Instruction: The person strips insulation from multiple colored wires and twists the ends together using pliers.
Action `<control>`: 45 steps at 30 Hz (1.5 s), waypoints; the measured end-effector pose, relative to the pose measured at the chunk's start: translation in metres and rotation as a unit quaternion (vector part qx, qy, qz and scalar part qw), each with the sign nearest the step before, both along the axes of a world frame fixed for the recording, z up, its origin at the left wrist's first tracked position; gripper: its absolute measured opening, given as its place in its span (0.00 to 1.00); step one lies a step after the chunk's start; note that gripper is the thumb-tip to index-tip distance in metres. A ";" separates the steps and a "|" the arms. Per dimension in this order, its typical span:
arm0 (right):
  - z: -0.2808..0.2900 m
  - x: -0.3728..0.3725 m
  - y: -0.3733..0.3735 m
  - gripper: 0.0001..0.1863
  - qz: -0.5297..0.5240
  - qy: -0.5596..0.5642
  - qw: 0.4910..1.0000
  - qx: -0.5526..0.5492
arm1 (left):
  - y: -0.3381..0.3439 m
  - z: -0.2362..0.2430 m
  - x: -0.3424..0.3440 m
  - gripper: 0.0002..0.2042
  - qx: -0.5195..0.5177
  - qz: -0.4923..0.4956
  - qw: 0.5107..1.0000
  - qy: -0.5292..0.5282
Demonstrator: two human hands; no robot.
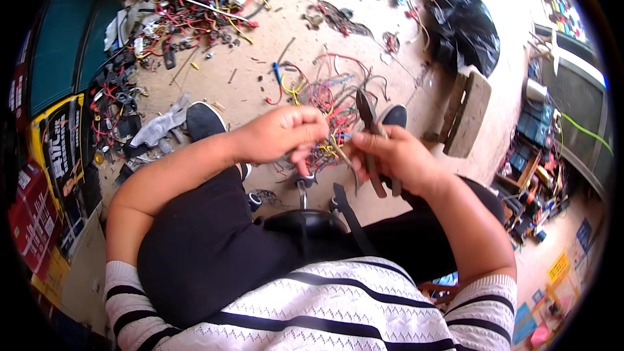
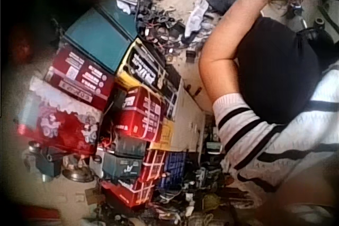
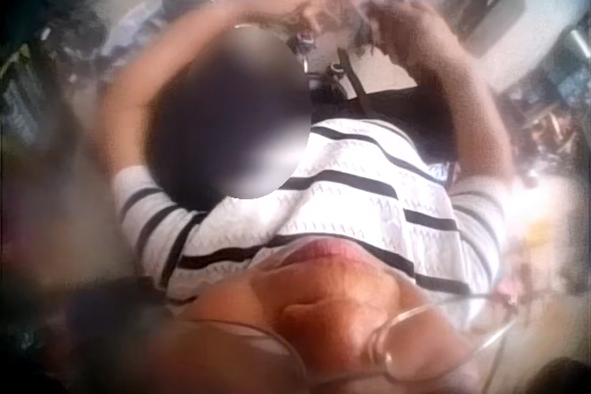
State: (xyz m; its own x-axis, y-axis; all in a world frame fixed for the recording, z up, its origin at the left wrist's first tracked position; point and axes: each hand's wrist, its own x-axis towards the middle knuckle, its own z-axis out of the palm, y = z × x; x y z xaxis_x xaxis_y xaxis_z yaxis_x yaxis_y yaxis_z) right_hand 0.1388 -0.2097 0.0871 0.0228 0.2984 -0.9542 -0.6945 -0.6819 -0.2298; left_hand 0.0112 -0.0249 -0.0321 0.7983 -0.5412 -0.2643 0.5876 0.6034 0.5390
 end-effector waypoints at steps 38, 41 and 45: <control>0.008 -0.033 0.003 0.08 0.290 -0.278 0.909 0.113 | 0.022 -0.029 -0.003 0.07 0.444 0.126 0.698 -0.548; 0.024 -0.031 0.003 0.06 0.310 -0.284 0.892 0.164 | 0.053 -0.097 -0.025 0.09 0.528 0.193 0.713 -0.419; 0.028 -0.031 -0.012 0.08 0.186 -0.246 0.947 0.091 | 0.165 -0.071 -0.063 0.07 0.717 0.112 0.664 -0.180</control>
State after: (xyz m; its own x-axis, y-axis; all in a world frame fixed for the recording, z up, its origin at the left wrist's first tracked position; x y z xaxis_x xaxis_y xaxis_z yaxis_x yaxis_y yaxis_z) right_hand 0.1074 -0.2220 0.1148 0.3126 0.5312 -0.7875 -0.1928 -0.7763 -0.6002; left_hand -0.0522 0.1405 -0.1035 0.9674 0.2038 -0.1502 0.2472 -0.6318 0.7347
